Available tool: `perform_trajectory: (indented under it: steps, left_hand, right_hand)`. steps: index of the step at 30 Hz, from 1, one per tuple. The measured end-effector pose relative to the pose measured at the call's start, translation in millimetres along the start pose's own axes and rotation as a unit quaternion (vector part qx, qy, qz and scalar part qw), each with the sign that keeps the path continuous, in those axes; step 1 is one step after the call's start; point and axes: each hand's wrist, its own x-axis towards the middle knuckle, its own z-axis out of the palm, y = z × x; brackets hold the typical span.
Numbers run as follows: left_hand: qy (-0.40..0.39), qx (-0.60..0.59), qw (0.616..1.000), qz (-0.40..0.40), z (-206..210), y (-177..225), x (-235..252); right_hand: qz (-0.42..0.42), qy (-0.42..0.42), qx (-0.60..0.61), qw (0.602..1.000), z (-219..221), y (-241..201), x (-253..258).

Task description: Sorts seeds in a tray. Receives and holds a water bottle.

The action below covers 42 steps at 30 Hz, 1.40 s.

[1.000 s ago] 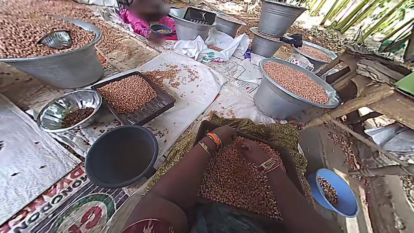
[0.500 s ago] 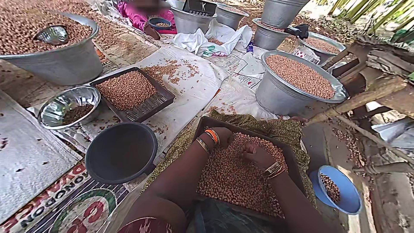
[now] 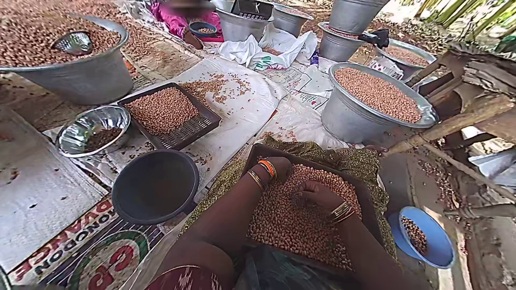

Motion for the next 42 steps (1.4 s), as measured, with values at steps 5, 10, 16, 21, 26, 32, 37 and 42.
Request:
perform_trajectory:
  steps: [5,10,16,21,26,32,37,42]
  left_hand:
    - [0.06,-0.031,0.998,0.002,3,-7,7]
    - [0.092,-0.045,0.995,-0.016,0,-11,2]
    - [0.123,-0.058,0.991,-0.007,4,-13,6]
    - [0.112,-0.065,0.991,-0.02,-1,-9,1]
    - [0.078,-0.072,0.994,-0.031,-3,-7,2]
    - [0.082,-0.084,0.992,-0.05,-11,-2,-2]
    - [0.101,-0.096,0.989,-0.051,-12,-6,-3]
    - [0.102,-0.111,0.987,-0.055,-11,1,-11]
  right_hand:
    - [-0.055,0.017,0.042,0.997,27,-10,7]
    - [-0.102,-0.094,-0.334,0.932,66,-26,12]
    - [0.134,0.067,-0.446,0.882,48,-33,14]
    - [-0.014,-0.027,-0.345,0.938,50,-27,3]
    - [0.022,-0.313,-0.327,0.891,55,-33,2]
    - [0.029,-0.176,-0.354,0.918,41,-58,26]
    - [-0.005,0.055,-0.373,0.926,49,-50,58]
    - [-0.067,0.115,-0.354,0.926,55,-26,59]
